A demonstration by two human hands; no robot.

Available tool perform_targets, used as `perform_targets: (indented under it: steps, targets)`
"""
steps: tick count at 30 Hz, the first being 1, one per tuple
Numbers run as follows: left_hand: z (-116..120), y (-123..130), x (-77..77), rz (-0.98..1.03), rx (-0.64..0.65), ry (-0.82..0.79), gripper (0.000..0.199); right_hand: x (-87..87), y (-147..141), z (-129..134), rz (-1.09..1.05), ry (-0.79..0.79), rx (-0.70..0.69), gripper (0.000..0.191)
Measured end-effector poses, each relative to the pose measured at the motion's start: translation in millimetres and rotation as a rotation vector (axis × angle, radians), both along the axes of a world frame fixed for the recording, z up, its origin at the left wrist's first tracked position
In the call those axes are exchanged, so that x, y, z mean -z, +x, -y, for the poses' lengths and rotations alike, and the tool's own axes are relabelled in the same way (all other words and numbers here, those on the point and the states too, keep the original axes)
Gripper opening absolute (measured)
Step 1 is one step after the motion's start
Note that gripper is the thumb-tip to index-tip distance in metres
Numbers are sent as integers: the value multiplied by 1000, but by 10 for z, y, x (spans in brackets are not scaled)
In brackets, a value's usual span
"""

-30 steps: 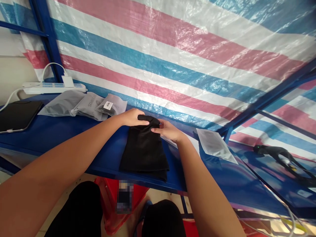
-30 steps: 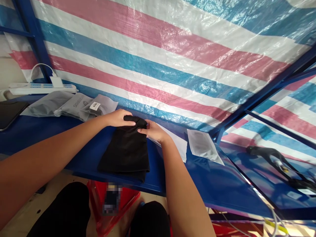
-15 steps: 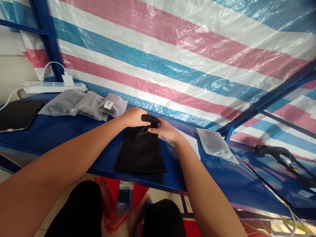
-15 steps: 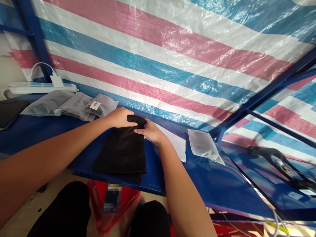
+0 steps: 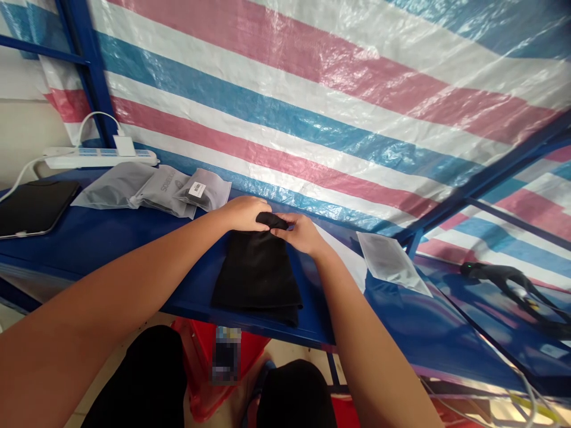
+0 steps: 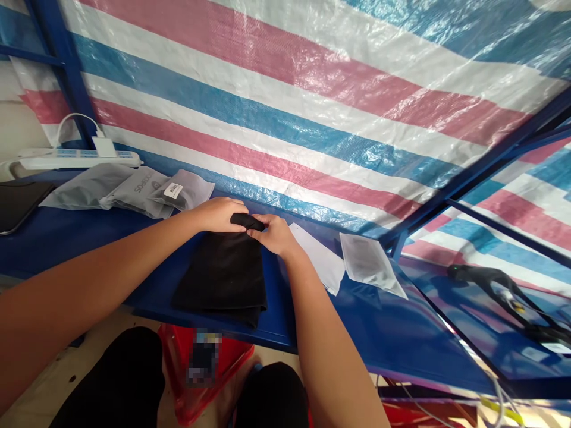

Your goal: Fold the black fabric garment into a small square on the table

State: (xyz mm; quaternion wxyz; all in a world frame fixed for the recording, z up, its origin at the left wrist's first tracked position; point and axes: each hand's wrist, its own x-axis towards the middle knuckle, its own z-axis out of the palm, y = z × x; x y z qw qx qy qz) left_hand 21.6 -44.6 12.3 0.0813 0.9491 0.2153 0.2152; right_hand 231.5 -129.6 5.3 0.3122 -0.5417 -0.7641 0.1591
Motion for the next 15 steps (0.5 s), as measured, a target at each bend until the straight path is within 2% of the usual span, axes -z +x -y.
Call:
perform_targets:
  steps: [3,7,10,15]
  targets:
    - [-7,-36,-15,20,51,-25,31,42,16,-7,3,13,16,36]
    - [18,-66,-40,63,51,-78,41,48,21,6,28,32,38,33]
    - [58,-55,-57,67,54,-74,29,9,4,32,15,-19,22,33]
    - [91,-18,-54,60,62,-11,22,-42,9,59,-197,-179,-72,37]
